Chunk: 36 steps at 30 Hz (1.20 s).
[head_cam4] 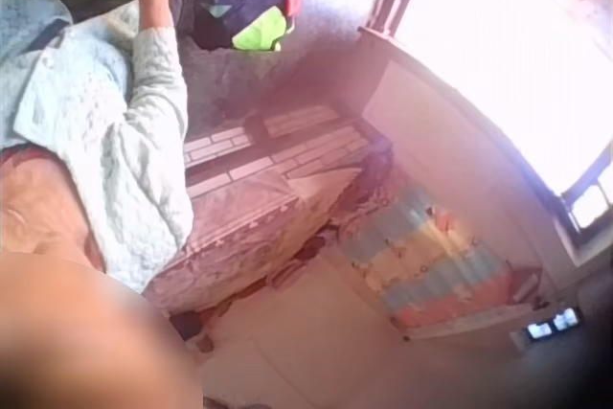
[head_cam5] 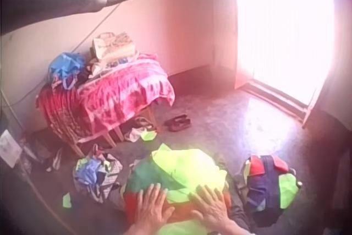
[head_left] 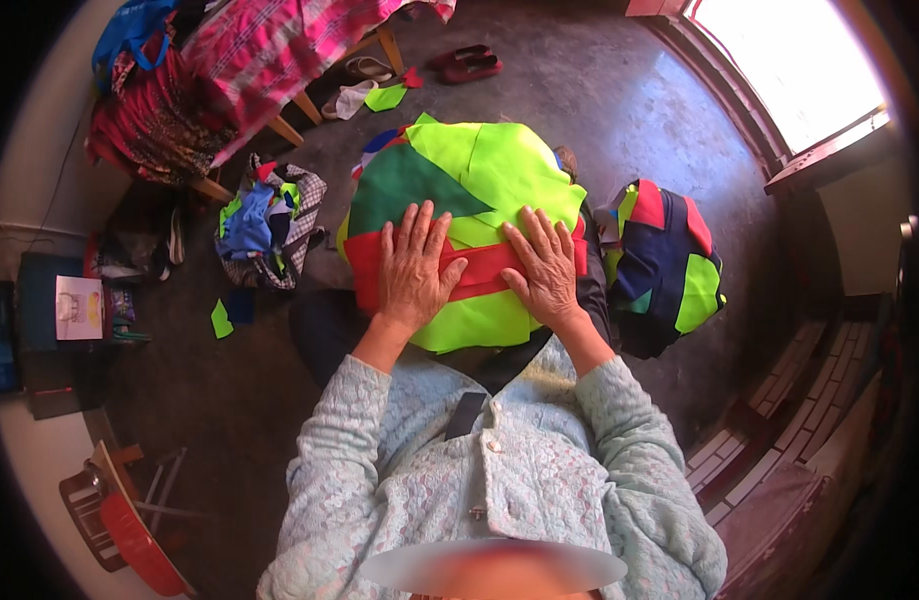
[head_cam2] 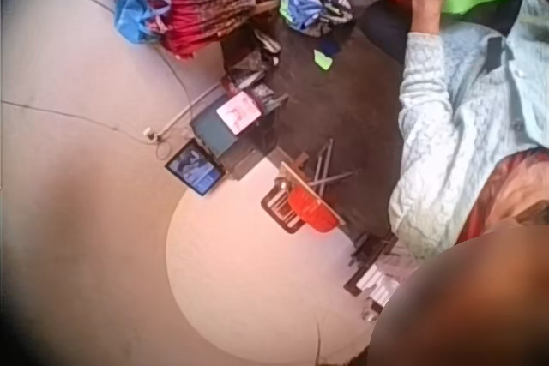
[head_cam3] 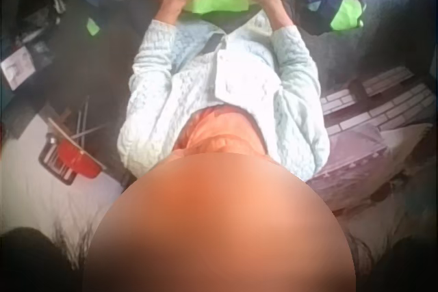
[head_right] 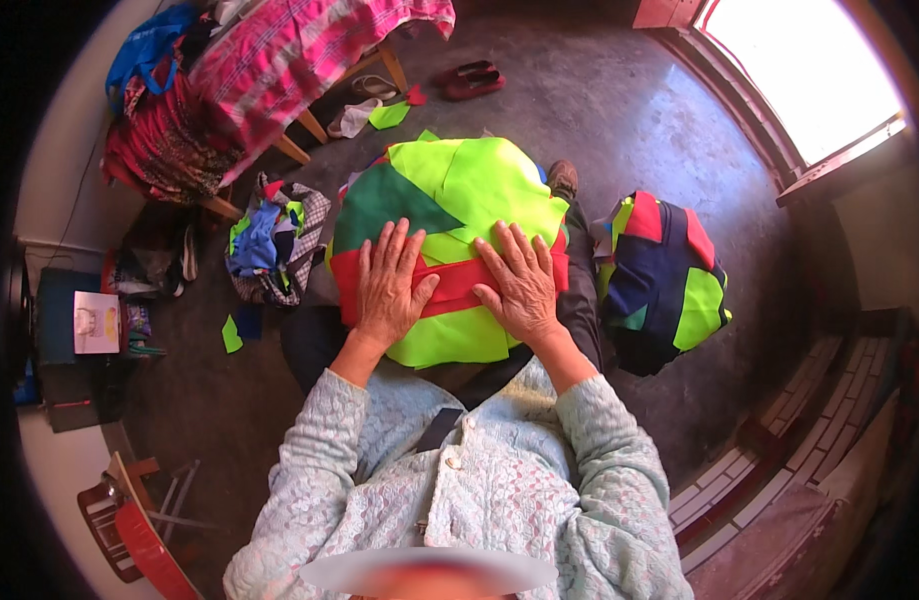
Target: The person assembles a spherical craft object by hand, layering and smoothing colorful fabric pieces onto a base. They repeatedly pick up fabric strips and patches, press them into place, and adjust the surface to form a multi-colored sphere.
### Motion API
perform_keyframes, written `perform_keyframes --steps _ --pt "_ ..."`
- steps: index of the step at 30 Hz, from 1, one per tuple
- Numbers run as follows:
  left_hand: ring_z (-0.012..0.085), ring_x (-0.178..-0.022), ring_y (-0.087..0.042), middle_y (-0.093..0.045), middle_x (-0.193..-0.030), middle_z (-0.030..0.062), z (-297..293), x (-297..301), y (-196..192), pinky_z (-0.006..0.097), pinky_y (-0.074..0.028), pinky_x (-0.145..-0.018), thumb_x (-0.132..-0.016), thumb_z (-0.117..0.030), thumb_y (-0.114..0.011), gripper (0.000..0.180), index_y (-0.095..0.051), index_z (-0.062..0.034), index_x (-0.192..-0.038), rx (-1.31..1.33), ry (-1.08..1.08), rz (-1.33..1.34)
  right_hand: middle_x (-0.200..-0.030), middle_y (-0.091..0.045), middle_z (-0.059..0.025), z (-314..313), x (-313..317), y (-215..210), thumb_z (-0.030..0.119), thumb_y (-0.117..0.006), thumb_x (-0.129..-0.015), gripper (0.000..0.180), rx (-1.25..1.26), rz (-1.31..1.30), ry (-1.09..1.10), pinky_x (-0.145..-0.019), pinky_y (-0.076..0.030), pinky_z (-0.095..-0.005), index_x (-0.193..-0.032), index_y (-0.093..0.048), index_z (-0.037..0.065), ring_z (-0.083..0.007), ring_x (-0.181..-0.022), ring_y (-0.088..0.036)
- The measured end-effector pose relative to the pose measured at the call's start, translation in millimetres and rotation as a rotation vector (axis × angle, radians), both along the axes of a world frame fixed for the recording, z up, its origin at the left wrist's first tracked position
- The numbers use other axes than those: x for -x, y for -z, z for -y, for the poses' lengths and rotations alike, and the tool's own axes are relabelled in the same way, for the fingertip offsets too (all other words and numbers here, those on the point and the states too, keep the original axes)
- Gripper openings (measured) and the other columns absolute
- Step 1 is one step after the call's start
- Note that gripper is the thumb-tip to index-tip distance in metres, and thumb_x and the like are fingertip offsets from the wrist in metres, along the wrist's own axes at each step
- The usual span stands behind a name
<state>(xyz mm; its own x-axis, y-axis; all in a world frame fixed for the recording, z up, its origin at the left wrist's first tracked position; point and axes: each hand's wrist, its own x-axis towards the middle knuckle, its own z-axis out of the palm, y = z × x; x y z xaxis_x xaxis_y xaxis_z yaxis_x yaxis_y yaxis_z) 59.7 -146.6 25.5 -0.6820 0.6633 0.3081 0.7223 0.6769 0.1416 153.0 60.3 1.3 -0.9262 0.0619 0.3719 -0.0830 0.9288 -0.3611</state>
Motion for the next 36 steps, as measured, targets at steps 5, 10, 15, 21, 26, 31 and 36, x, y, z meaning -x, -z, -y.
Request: perform_keyframes --steps 5,10,15,21,26,31,36 --pt "0.0322 -0.138 -0.031 -0.033 -0.15 0.0139 0.4 0.7 -1.7 0.055 -0.021 -0.111 -0.094 -0.052 -0.043 0.064 -0.042 -0.0094 -0.141 0.01 -0.014 0.017 -0.151 -0.033 -0.0113 -5.9 1.0 0.6 0.051 -0.05 -0.091 0.061 -0.034 0.028 -0.038 -0.114 -0.017 -0.0468 -0.142 -0.044 0.018 -0.0291 -0.14 -0.029" --pt "0.0328 -0.139 -0.029 -0.032 -0.15 0.015 3.4 4.8 -6.6 0.055 -0.02 -0.111 -0.095 -0.052 -0.043 0.062 -0.043 -0.0095 -0.141 -0.019 0.003 0.126 -0.15 -0.033 -0.0158 -6.8 0.8 -20.2 0.052 -0.053 -0.089 0.064 0.055 0.112 -0.026 -0.113 -0.018 -0.0498 -0.141 -0.043 0.015 -0.0322 -0.14 -0.029" --pt "0.034 -0.138 -0.031 -0.034 -0.148 0.0187 -6.0 28.0 -39.6 0.055 -0.022 -0.11 -0.093 -0.038 -0.052 0.05 -0.049 -0.0074 -0.134 -0.149 -0.018 0.087 -0.148 -0.034 -0.0179 7.5 33.7 -92.1 0.042 -0.061 -0.088 0.062 0.074 -0.06 -0.053 -0.111 -0.016 -0.0521 -0.14 -0.044 0.013 -0.0334 -0.14 -0.028" --pt "0.0335 -0.136 -0.034 -0.04 -0.144 0.0162 -47.5 84.7 -18.5 0.055 -0.026 -0.108 -0.091 -0.033 -0.055 0.049 -0.05 -0.0095 -0.133 -0.15 -0.161 -0.028 -0.149 -0.036 -0.0121 16.9 114.2 -51.6 0.039 -0.053 -0.092 0.052 -0.126 -0.048 0.069 -0.11 -0.016 -0.0581 -0.138 -0.048 0.016 -0.0266 -0.14 -0.03" --pt "0.0328 -0.137 -0.033 -0.039 -0.146 0.0133 -50.3 83.3 17.8 0.057 -0.026 -0.108 -0.088 -0.035 -0.056 0.052 -0.049 -0.0135 -0.135 -0.03 -0.209 -0.06 -0.149 -0.036 -0.0127 12.8 111.0 -13.5 0.046 -0.049 -0.091 0.055 -0.071 0.094 0.082 -0.112 -0.015 -0.0587 -0.138 -0.048 0.019 -0.0286 -0.14 -0.03" --pt "0.0316 -0.138 -0.032 -0.037 -0.148 0.0115 -47.1 80.8 10.0 0.056 -0.024 -0.11 -0.091 -0.035 -0.054 0.053 -0.045 -0.0136 -0.138 -0.006 -0.216 -0.01 -0.15 -0.035 -0.0126 15.0 111.7 -19.9 0.047 -0.047 -0.091 0.056 -0.013 0.148 0.062 -0.113 -0.014 -0.0573 -0.14 -0.046 0.017 -0.0293 -0.142 -0.027" --pt "0.0313 -0.139 -0.031 -0.036 -0.149 0.0113 -49.1 80.1 7.0 0.055 -0.022 -0.111 -0.091 -0.036 -0.053 0.053 -0.046 -0.0134 -0.138 -0.01 -0.218 0.004 -0.15 -0.035 -0.0128 13.2 112.3 -20.6 0.046 -0.045 -0.093 0.055 -0.018 0.17 0.064 -0.113 -0.013 -0.0574 -0.141 -0.045 0.018 -0.0293 -0.142 -0.026"
